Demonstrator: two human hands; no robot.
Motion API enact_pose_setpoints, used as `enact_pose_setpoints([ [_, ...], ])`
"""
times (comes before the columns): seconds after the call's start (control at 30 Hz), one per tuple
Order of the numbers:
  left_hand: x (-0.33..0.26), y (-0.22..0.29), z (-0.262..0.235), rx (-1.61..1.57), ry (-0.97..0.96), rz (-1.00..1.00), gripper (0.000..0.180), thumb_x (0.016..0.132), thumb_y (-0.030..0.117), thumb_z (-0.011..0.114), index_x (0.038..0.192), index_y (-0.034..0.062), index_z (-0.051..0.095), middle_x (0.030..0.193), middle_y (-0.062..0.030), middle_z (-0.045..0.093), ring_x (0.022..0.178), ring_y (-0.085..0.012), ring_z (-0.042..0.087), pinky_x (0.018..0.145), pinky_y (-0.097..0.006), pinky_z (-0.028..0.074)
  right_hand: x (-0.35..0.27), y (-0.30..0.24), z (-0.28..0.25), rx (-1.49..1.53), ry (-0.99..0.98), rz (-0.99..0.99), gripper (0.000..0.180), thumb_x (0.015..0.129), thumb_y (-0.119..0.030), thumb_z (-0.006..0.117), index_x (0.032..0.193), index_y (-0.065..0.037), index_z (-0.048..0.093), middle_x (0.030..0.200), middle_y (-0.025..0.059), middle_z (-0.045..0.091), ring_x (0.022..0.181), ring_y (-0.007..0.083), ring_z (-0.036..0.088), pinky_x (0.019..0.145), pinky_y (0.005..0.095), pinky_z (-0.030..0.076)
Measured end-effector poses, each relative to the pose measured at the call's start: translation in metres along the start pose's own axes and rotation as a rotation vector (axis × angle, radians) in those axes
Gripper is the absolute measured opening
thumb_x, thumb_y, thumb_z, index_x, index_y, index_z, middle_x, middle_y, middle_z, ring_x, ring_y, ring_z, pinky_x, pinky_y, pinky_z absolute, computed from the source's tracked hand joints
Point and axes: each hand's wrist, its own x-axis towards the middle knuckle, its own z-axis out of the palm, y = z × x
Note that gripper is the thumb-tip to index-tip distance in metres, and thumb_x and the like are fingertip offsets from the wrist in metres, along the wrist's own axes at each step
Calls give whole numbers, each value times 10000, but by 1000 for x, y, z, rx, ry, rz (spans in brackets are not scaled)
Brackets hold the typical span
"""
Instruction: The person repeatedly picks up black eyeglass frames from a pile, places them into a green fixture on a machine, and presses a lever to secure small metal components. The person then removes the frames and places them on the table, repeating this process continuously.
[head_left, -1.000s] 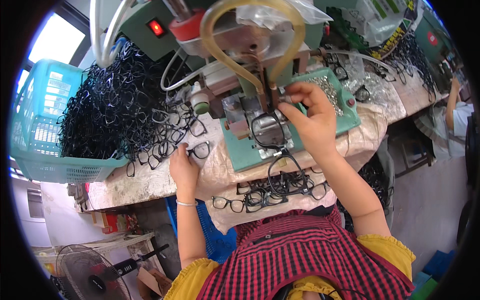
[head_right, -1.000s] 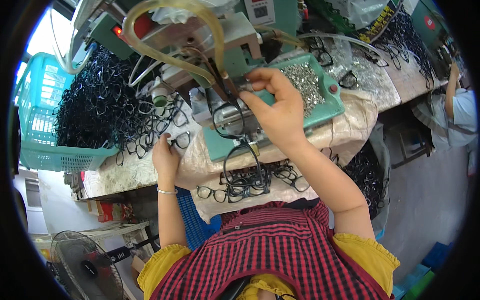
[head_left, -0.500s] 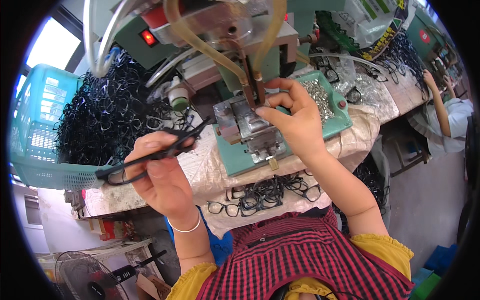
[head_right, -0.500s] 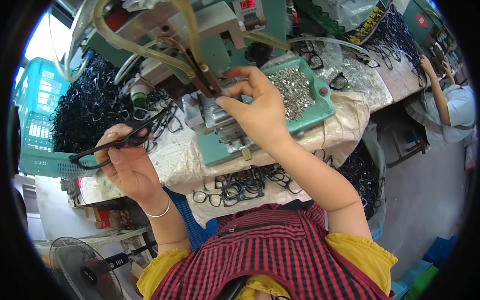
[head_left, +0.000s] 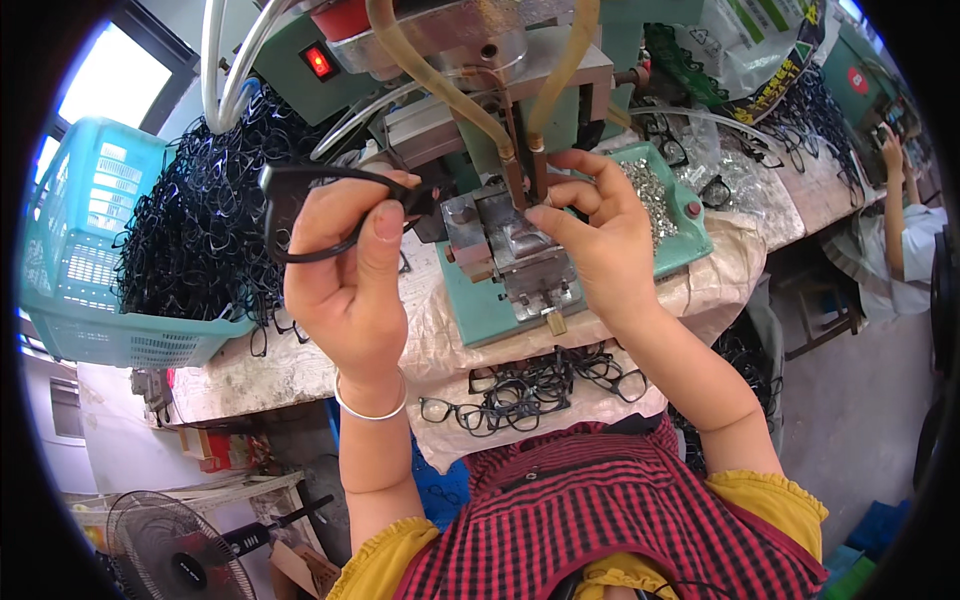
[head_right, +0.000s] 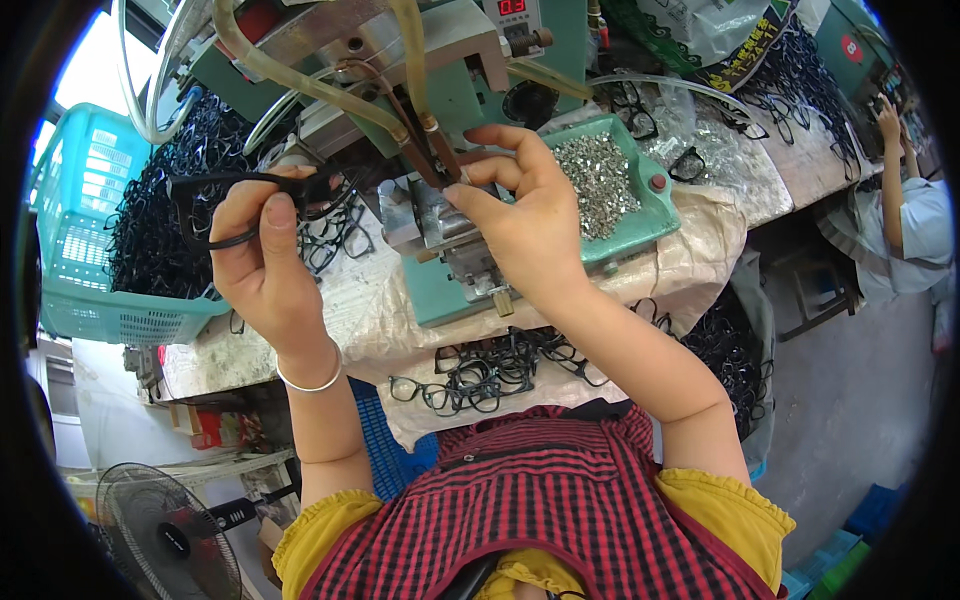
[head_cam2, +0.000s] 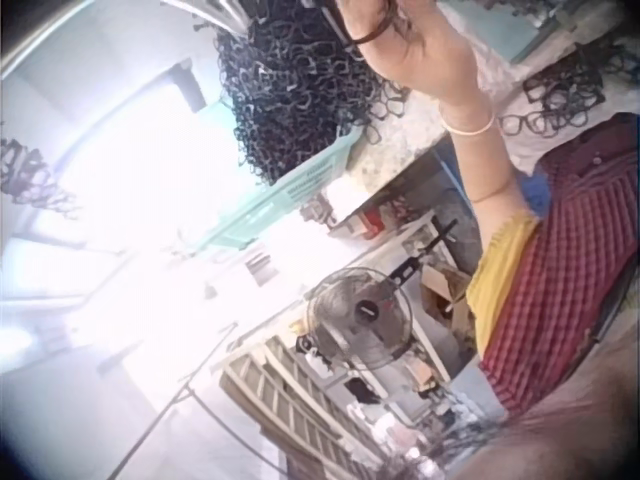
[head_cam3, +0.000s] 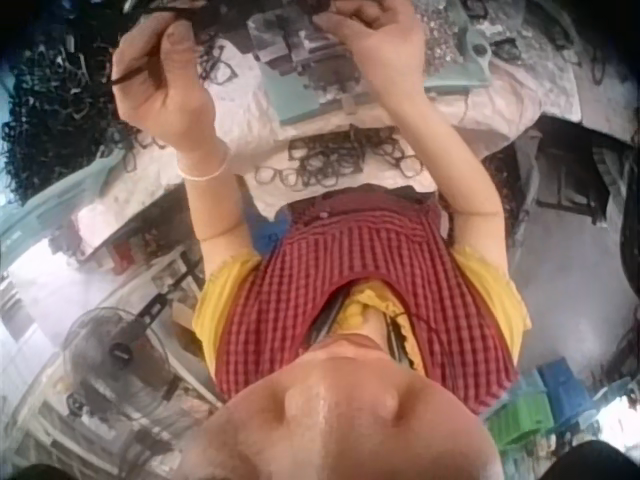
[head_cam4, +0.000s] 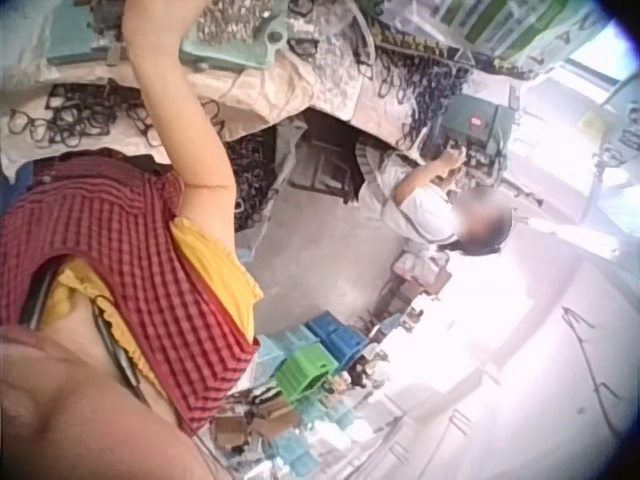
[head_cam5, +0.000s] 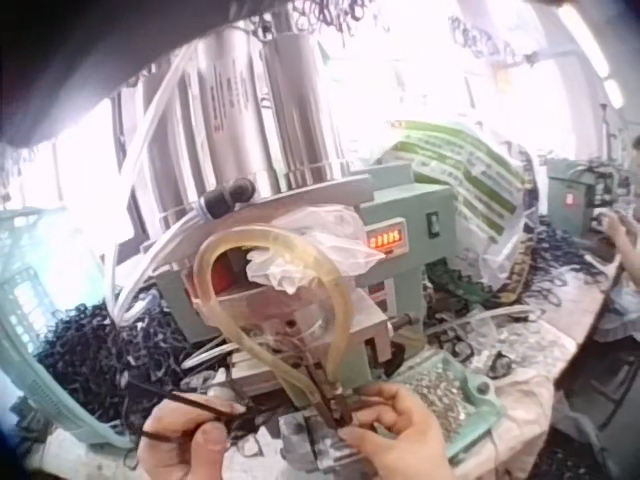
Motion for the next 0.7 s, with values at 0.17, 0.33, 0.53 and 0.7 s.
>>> enact_pose_setpoints([
  [0.17,-20,11,5,20,-166,70,144,817,25,701,957,-3,721,982,-153,735,819,-236,663,749,-320,474,-24,-28,-8,-78,-139,16,557,833,-31,664,1351,27,468,1111,108,688,1125,198,616,1005,323,445],
  [0.33,-54,1,27,357,-512,210,265,715,88,812,975,125,775,1033,-39,737,857,-233,586,901,-450,530,18,6,-77,-600,87,-269,365,841,-57,666,1201,-6,633,1126,113,695,1079,201,647,966,332,479],
  [0.53,-58,-4,31,348,-497,200,267,704,96,823,964,118,768,1022,-41,734,815,-229,592,901,-463,527,39,57,-124,-1018,226,-405,175,840,-82,669,1002,-54,730,1009,128,717,925,281,678,836,366,525],
  [0.7,-61,3,33,383,-499,166,245,716,76,816,953,102,757,1038,-54,732,837,-254,634,927,-454,511,76,74,-101,-1400,-34,-548,118,809,-184,685,845,-79,727,888,84,670,920,296,645,792,427,519],
])
